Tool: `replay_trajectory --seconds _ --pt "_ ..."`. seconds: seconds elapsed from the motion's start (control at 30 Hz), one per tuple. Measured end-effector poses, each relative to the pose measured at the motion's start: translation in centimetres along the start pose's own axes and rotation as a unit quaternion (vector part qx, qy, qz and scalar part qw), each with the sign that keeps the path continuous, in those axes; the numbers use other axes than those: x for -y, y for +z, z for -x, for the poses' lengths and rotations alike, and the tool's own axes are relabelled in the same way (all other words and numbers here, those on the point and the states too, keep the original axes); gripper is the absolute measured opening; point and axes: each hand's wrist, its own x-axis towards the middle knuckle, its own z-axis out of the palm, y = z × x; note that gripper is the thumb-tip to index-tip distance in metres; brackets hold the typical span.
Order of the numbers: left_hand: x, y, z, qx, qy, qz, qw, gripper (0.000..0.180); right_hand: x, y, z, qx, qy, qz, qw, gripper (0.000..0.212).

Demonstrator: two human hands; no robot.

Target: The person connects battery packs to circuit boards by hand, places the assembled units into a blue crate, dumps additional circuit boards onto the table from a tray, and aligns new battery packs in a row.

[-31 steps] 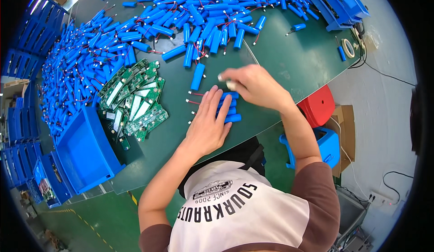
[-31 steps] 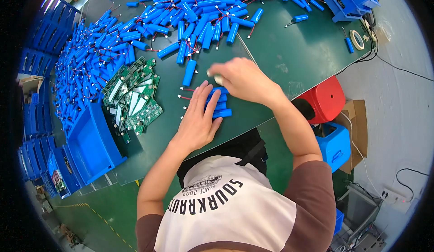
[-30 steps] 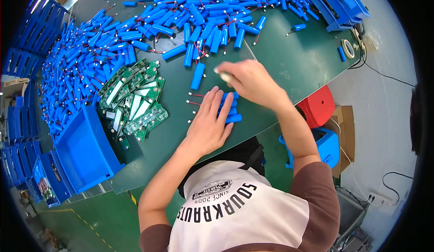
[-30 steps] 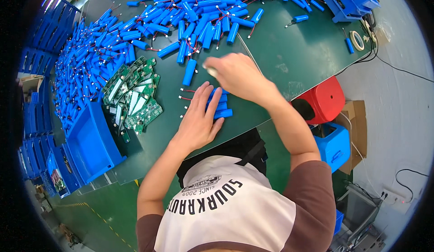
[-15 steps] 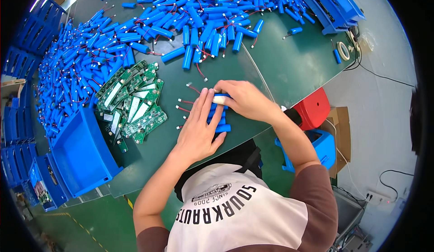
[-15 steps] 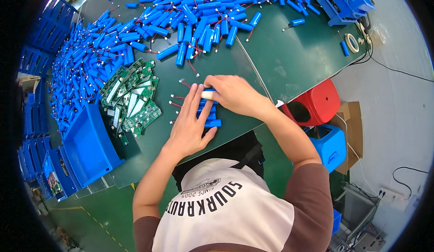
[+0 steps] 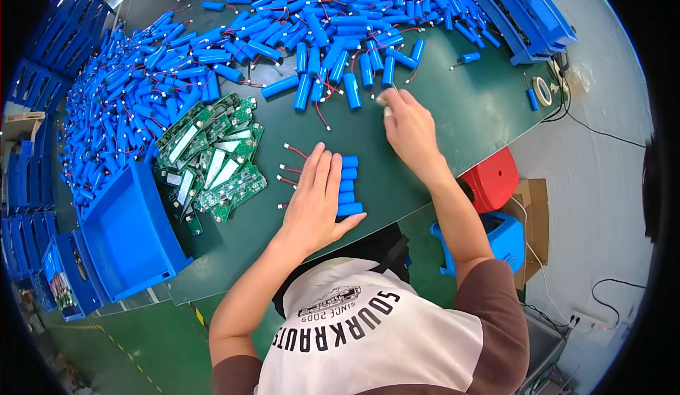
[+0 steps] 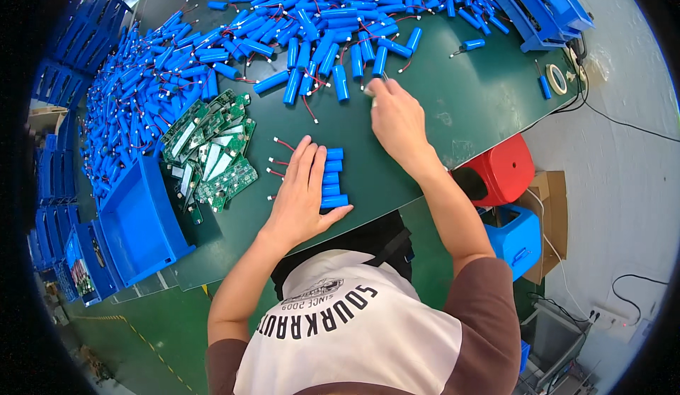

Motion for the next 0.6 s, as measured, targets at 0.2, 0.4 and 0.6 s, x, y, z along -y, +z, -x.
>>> replay_trajectory --seconds 0.2,0.4,0.6 --pt "-0.8 0.5 -0.1 0.002 0.014 -0.013 1.0 0.102 3.3 0.4 -1.2 0.022 0.144 -0.173 0.974 0.024" --pt "0.2 0.1 0.4 -0.027 -0.022 -0.003 0.999 0.103 1.6 0.9 -2.3 -0.044 0.207 -0.195 0.958 0.03" --pt "0.4 0.2 -0.1 -0.061 -0.004 0.025 0.998 0.096 4.1 -1.6 0.6 0.167 -0.026 -0.292 0.941 0.016"
